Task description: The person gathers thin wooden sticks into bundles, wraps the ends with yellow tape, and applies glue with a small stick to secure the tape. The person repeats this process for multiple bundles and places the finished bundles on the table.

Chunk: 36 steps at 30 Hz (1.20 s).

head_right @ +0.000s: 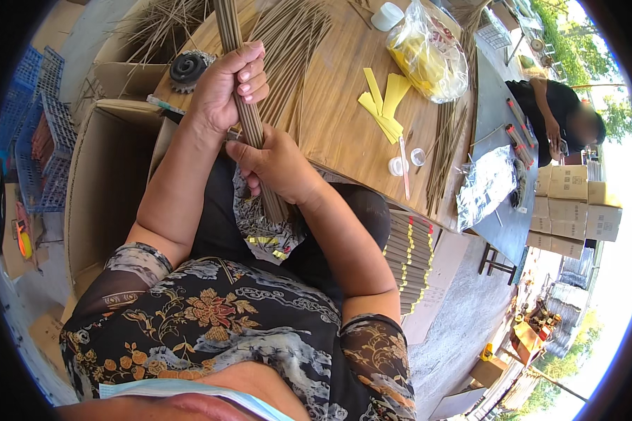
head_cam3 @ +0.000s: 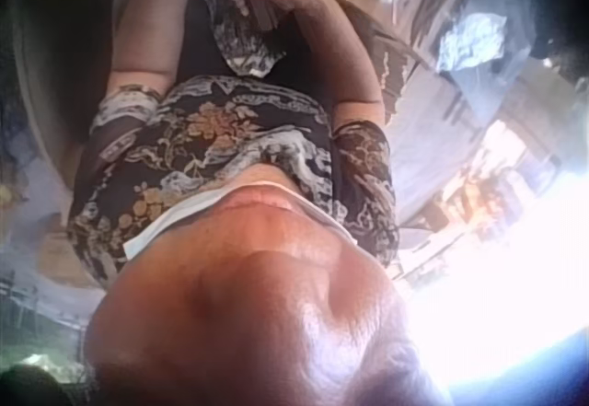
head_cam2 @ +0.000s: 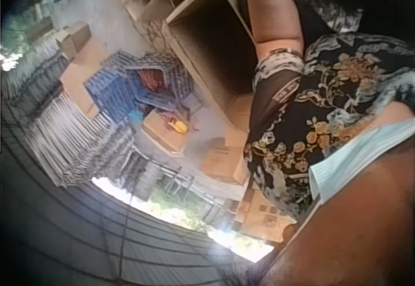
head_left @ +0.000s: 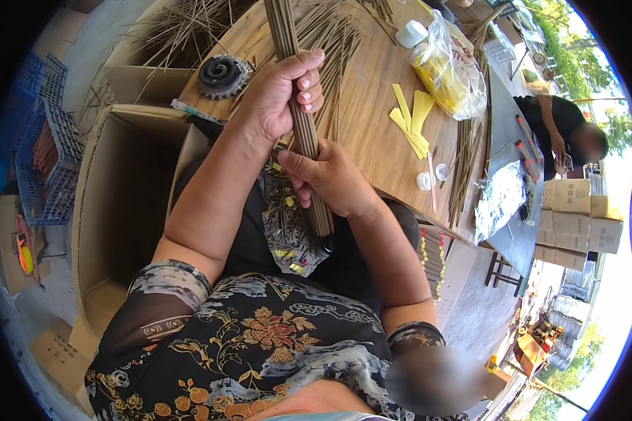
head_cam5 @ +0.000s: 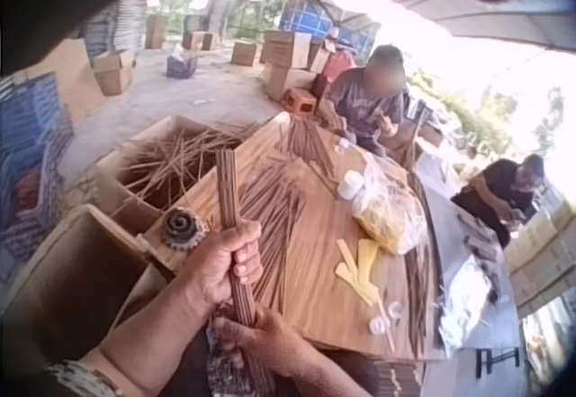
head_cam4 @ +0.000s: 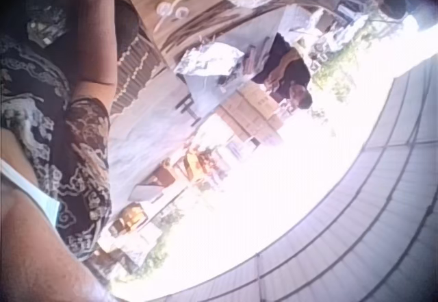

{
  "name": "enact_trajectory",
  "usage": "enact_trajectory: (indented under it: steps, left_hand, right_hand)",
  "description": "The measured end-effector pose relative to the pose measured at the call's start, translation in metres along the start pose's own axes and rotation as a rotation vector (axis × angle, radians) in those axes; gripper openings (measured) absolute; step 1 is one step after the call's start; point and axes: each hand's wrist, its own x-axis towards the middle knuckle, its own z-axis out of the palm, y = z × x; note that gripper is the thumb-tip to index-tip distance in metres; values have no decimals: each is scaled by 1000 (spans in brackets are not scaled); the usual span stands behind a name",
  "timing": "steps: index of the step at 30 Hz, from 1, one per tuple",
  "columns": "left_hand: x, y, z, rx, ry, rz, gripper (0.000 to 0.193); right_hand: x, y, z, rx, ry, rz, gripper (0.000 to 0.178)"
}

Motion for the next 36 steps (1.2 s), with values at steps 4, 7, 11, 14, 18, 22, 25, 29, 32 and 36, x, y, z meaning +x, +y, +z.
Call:
enact_trajectory:
  steps: [4, 7, 11, 14, 18, 22, 25, 29, 32, 36]
  left_hand:
    - [0, -3, 3, 115, 172, 77, 19]
    - [0, -4, -2, 127, 186, 123, 23]
    - [-2, -9, 1, 92, 112, 51, 27]
    - [-5, -21, 7, 114, 85, -18, 30]
    - [-3, -20, 1, 114, 68, -2, 32]
    - [-4, -12, 4, 186, 149, 96, 30]
    - [-7, -13, 8, 178, 148, 102, 28]
    - [-6, -16, 7, 211, 109, 93, 26]
    - [-7, -16, 6, 217, 97, 99, 26]
    - [-7, -16, 6, 218, 92, 109, 28]
  right_hand:
    - [5, 16, 5, -564, 404, -163, 26]
    - [4, 14, 7, -702, 485, -214, 23]
    - [6, 9, 3, -493, 369, -81, 24]
    - [11, 11, -5, -415, 354, -126, 28]
    - [13, 12, -9, -448, 366, -102, 34]
    - [-5, 1, -5, -648, 594, -366, 33]
    - [-12, -6, -4, -731, 691, -431, 27]
    - [-14, -10, -6, -705, 675, -308, 21]
    - [-14, -12, -5, -706, 664, -292, 21]
    - [-14, -15, -7, -528, 610, -229, 22]
